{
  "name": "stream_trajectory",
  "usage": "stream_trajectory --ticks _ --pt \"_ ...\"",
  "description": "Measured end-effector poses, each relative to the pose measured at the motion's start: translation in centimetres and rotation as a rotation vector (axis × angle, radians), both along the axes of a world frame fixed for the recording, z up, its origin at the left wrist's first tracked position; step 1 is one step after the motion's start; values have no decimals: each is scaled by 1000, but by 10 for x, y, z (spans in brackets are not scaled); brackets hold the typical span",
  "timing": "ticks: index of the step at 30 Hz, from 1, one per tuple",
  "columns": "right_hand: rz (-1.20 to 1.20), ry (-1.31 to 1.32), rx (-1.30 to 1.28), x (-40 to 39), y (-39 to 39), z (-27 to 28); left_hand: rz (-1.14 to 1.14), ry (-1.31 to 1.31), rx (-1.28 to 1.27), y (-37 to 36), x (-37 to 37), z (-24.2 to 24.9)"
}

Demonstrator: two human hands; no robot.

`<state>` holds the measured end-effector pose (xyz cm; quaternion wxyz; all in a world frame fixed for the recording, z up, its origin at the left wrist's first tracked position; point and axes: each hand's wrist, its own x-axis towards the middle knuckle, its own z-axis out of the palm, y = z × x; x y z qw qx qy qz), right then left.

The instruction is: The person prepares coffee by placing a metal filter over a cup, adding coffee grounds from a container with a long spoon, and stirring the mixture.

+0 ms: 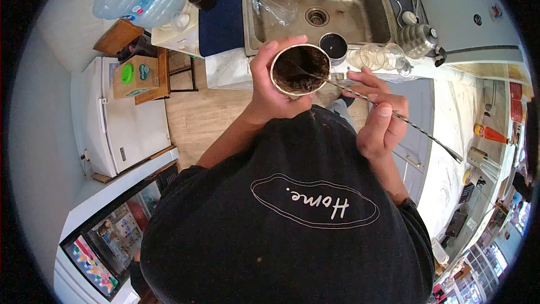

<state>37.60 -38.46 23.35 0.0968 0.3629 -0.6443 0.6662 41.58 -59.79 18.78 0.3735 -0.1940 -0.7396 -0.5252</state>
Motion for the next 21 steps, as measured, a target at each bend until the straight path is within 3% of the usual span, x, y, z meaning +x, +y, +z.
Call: stream_trajectory --ticks 7,16,21 --pt "48 -33 -57 5 -2 -1 37 -18 -63 -3 4 -8" --pt "36 -496 -276 1 0 4 87 -45 -35 -4 9 -11" --pt "14 -497 -325 -15 20 -6 83 -161 21 -5 8 -24"
